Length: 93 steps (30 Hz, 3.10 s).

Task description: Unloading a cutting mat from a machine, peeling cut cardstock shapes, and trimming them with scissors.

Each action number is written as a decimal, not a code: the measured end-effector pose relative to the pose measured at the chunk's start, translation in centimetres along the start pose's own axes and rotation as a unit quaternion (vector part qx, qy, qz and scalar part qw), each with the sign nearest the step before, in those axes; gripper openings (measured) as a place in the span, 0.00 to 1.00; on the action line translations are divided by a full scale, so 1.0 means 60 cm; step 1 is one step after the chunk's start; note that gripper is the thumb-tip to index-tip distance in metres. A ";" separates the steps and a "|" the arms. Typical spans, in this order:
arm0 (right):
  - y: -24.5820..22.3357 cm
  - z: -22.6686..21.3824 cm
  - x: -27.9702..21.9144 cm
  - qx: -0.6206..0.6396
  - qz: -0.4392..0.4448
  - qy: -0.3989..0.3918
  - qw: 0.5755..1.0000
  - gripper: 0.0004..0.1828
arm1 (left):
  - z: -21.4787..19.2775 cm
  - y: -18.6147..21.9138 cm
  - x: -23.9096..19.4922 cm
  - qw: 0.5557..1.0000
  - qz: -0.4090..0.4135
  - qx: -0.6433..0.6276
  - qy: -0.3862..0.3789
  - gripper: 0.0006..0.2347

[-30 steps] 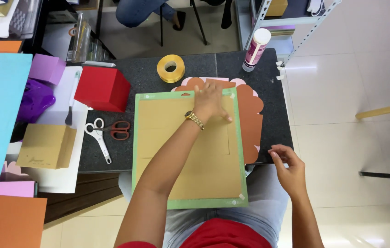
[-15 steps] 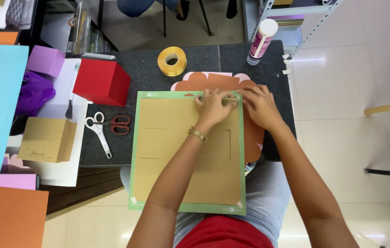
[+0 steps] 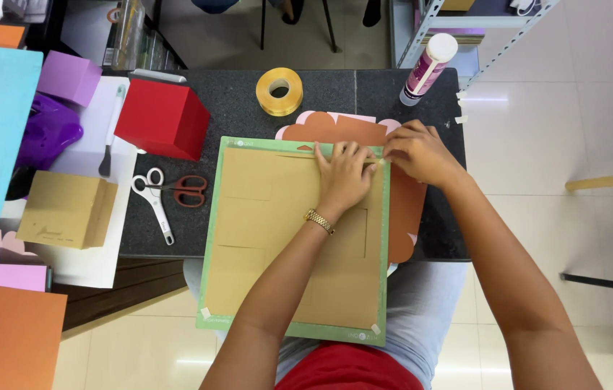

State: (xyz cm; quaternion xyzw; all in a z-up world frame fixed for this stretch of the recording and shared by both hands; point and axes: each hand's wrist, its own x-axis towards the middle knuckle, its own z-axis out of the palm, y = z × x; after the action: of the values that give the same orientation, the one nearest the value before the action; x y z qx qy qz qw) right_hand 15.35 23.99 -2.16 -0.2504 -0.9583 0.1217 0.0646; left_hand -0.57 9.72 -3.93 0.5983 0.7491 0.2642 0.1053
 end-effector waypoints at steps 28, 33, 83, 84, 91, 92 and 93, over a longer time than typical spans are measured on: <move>0.045 0.031 -0.045 0.116 0.007 0.062 0.991 0.02 | 0.001 0.001 -0.005 0.998 0.005 0.020 0.054 0.06; 0.144 -0.039 -0.083 0.188 0.076 0.106 0.973 0.04 | 0.003 -0.001 -0.003 0.999 0.003 0.019 0.048 0.06; -0.239 0.051 -0.440 0.283 0.287 0.152 0.902 0.17 | -0.095 0.020 0.033 0.940 0.073 -0.280 0.179 0.06; -0.241 0.050 -0.439 0.258 0.296 0.145 0.908 0.15 | -0.095 0.022 0.031 0.947 0.061 -0.266 0.172 0.07; -0.254 0.049 -0.412 0.210 0.304 0.162 0.915 0.12 | -0.121 0.109 -0.007 0.910 0.145 -0.370 0.116 0.12; -0.255 0.050 -0.409 0.209 0.304 0.163 0.915 0.12 | -0.077 0.108 -0.035 0.910 0.146 -0.370 0.117 0.12; -0.259 0.052 -0.408 0.202 0.307 0.183 0.912 0.11 | -0.033 0.107 -0.067 0.938 0.315 -0.148 -0.003 0.18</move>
State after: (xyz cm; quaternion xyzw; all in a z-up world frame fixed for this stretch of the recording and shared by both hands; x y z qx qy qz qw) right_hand 28.75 -1.87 -2.57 -0.5318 -0.7606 0.2782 0.2475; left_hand 4.93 6.26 0.44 0.7818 0.4745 0.3904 0.1065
